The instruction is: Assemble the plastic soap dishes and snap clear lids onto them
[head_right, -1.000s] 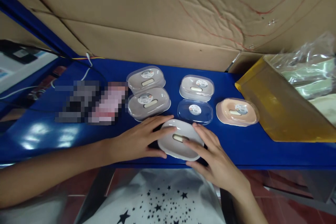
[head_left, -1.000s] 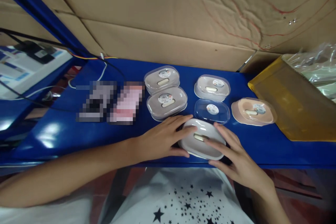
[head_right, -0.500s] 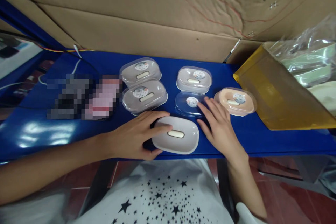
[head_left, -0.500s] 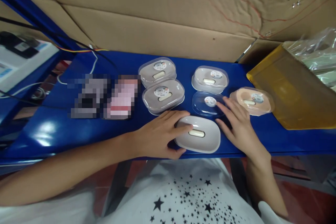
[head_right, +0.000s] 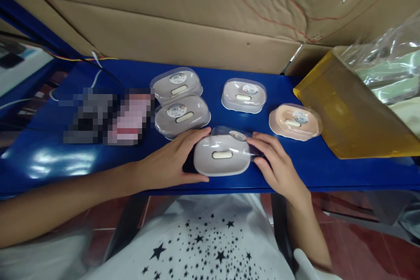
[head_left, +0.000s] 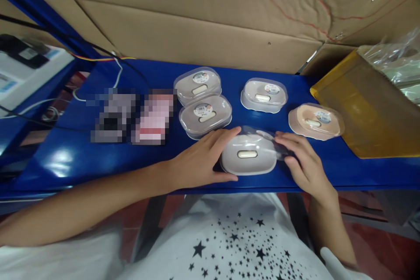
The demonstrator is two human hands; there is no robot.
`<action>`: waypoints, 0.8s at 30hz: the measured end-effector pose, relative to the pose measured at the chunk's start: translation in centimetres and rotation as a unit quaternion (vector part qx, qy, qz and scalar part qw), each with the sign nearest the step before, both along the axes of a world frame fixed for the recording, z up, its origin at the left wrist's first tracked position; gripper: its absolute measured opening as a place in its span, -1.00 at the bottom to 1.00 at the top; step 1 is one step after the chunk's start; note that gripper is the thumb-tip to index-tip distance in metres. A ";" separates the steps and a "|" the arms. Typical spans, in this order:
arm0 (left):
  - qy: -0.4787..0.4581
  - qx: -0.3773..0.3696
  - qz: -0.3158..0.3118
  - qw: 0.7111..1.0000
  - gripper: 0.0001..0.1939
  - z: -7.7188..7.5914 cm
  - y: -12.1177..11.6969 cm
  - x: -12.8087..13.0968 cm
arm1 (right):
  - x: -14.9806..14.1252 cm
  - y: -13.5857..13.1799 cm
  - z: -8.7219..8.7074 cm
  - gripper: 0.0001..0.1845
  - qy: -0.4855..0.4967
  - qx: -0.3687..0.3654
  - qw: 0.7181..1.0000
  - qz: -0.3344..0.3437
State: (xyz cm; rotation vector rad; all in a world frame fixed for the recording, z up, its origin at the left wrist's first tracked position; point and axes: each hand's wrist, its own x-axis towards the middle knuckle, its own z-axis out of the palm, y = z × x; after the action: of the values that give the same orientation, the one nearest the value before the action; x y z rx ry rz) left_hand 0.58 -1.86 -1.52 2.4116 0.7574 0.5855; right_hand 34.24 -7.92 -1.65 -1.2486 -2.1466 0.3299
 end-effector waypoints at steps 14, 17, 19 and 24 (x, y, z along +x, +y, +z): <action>-0.020 0.062 -0.019 0.998 0.08 -0.7 0.7 -0.1 | -1.7 -0.5 0.1 -0.20 -0.043 0.052 0.992 0.105; -0.010 0.067 -0.017 0.998 0.07 -0.7 0.6 -0.1 | -1.8 -0.5 0.1 -0.18 -0.051 0.060 0.991 0.105; -0.009 0.064 -0.019 0.998 0.05 -0.7 0.6 -0.1 | -1.8 -0.6 0.0 -0.18 -0.063 0.065 0.991 0.103; -0.020 0.056 -0.016 0.998 0.00 -0.7 0.6 0.0 | -2.1 -0.9 0.0 -0.15 -0.087 0.085 0.987 0.105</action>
State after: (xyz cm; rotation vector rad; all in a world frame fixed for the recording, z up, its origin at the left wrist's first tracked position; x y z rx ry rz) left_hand 0.53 -1.27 -2.22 2.5022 0.6846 0.6773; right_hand 32.19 -8.84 -1.61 -0.9885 -2.4071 0.1238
